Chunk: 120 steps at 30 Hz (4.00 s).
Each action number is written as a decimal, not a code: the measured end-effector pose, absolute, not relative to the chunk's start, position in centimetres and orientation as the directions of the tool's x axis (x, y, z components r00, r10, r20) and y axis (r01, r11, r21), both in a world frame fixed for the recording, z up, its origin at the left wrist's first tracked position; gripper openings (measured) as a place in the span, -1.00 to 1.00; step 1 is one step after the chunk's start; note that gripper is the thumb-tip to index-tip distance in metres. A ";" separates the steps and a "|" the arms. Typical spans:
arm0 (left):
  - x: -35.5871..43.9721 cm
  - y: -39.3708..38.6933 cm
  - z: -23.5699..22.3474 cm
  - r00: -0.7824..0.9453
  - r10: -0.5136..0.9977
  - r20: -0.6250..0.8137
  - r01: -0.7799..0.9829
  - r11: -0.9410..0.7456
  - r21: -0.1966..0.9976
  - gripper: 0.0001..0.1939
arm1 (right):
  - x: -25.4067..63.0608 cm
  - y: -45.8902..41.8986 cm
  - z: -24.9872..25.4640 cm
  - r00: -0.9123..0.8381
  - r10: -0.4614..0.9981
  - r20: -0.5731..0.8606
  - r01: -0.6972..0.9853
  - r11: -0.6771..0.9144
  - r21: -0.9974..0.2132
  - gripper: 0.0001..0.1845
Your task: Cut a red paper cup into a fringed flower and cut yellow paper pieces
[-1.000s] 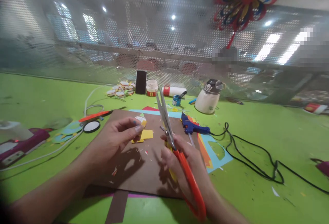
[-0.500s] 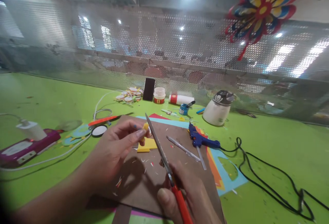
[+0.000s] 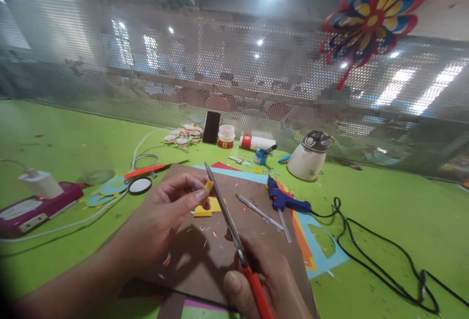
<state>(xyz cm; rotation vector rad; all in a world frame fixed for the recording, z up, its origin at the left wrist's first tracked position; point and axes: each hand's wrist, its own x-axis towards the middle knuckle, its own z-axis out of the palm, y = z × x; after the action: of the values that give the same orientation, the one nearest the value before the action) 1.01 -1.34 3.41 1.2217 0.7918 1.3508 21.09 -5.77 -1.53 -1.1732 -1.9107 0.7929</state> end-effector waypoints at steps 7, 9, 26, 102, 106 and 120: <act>0.6 -1.2 3.4 0.174 0.958 0.229 -0.254 -0.181 0.950 -0.84 | 21.7 -5.5 -1.8 -0.335 0.908 0.252 0.469 0.393 -0.791 -0.41; 0.6 -1.2 3.4 0.175 0.959 0.225 -0.256 -0.176 0.951 -0.84 | 21.8 -5.5 -1.7 -0.333 0.913 0.235 0.482 0.379 -0.790 -0.38; 0.1 -1.0 3.3 0.179 0.952 0.248 -0.214 -0.208 0.955 -0.87 | 21.9 -5.6 -1.7 -0.323 0.913 0.248 0.495 0.387 -0.778 -0.32; 1.8 -1.6 2.7 0.696 0.700 -0.161 0.194 0.033 0.981 -0.82 | 22.2 -4.8 1.2 -0.274 0.886 0.375 0.487 0.464 -0.740 -0.72; 2.1 -1.6 2.7 0.647 0.730 -0.220 0.214 0.103 0.971 -0.85 | 21.4 -4.9 1.2 -0.284 0.869 0.405 0.436 0.493 -0.753 -0.75; 3.0 -1.3 2.1 0.510 0.845 -0.161 0.036 0.165 0.986 -0.91 | 21.0 -4.4 -0.8 -0.207 0.823 0.529 0.339 0.568 -0.750 -0.72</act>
<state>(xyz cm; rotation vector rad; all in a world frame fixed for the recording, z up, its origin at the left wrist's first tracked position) 2.95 -1.33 2.11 1.2868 0.8786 0.6967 21.03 -4.42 -0.76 -0.9576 -1.7888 0.5982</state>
